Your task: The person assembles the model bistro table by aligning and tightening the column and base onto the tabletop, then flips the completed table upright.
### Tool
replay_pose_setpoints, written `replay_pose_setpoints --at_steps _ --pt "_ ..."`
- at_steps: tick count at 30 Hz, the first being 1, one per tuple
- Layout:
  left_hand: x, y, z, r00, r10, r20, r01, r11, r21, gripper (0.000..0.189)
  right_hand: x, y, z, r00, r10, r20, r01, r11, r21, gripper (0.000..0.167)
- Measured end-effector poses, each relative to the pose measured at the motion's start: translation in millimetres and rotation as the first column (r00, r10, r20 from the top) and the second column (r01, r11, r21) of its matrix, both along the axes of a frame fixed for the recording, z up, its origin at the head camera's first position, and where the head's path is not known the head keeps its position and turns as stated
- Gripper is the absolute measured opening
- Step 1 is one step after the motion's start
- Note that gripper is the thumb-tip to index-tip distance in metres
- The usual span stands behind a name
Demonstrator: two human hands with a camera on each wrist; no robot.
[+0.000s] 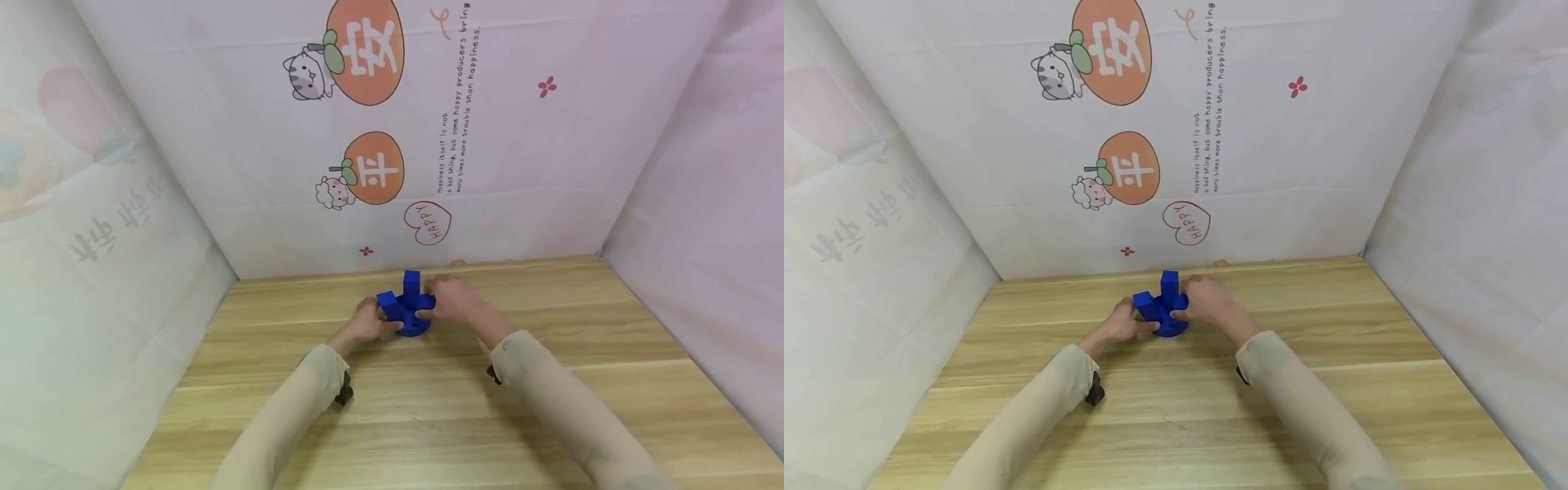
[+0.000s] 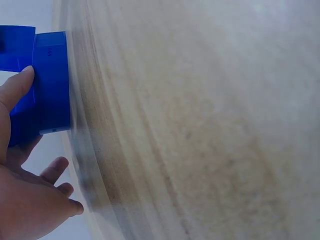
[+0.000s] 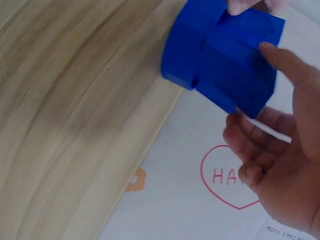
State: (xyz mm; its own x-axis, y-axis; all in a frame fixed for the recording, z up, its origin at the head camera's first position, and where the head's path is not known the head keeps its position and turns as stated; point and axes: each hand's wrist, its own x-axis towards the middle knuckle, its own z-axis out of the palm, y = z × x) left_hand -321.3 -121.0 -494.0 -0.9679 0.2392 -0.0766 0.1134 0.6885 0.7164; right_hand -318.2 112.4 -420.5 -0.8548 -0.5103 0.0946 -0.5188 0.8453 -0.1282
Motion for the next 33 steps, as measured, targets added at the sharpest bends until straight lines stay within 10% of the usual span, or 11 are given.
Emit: replay_pose_setpoints --at_steps 33 --pt "0.7 2.2 3.9 0.999 0.013 -0.049 -0.015 0.998 -0.057 0.074 3.3 7.4 3.7 0.981 0.158 -0.108 -0.148 0.984 0.098 0.051"
